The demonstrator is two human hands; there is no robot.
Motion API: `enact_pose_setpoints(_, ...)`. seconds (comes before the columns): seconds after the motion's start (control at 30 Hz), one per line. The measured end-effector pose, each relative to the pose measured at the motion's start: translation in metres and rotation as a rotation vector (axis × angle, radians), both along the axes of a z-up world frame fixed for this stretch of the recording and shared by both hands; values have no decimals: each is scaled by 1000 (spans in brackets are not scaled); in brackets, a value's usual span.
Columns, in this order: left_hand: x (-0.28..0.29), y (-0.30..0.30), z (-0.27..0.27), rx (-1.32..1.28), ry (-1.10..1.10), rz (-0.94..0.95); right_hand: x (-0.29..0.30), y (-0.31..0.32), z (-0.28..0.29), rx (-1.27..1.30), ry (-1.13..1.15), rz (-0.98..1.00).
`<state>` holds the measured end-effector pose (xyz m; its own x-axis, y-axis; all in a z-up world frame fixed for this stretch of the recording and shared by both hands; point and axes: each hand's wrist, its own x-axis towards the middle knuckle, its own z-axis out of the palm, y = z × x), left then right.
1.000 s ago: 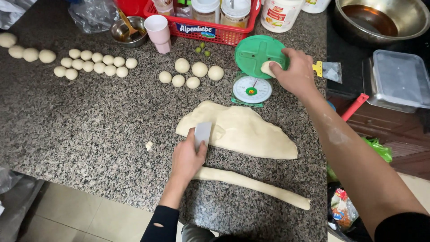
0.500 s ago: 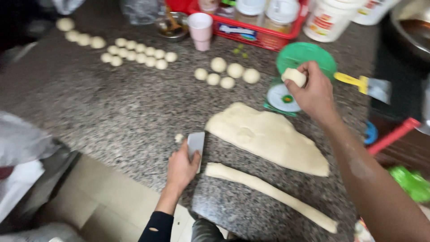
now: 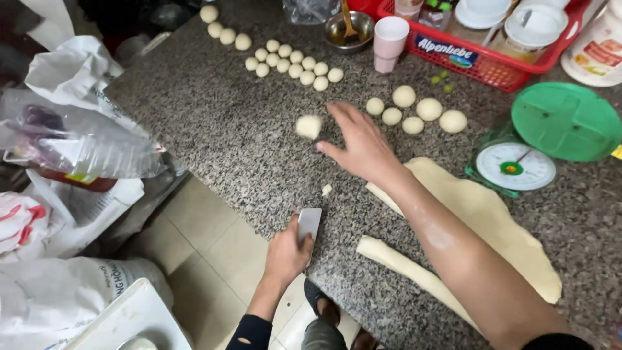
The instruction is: Divides a large piece of dough into small, equal-sized rounds and arranges them on the counter.
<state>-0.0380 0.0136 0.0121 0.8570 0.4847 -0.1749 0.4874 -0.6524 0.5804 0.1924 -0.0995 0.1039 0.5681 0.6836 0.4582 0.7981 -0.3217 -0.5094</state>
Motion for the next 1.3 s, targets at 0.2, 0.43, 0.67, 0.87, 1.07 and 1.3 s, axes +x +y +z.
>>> enact_pose_setpoints(0.2,-4,-40,-17,-24,69,-94,-37,-79,-87,-250,514,-68)
enact_pose_setpoints(0.43,27,-106,-31,28,116,-183,-117,-149,-156,-425,593,-102)
enact_pose_setpoints(0.67,20,-111,1,115,32,-249,-142,-153,-149,-240,554,-245)
enact_pose_setpoints(0.87,10,-144,-10,145,-66,-318,-144,-154,-166,-219,362,-207)
enact_pose_setpoints(1.07,19,-143,-20,119,87,-341,-146,-149,-163,-365,433,-208)
enact_pose_setpoints(1.3,75,-140,-46,228,107,-454,-139,-143,-149,-363,521,-222)
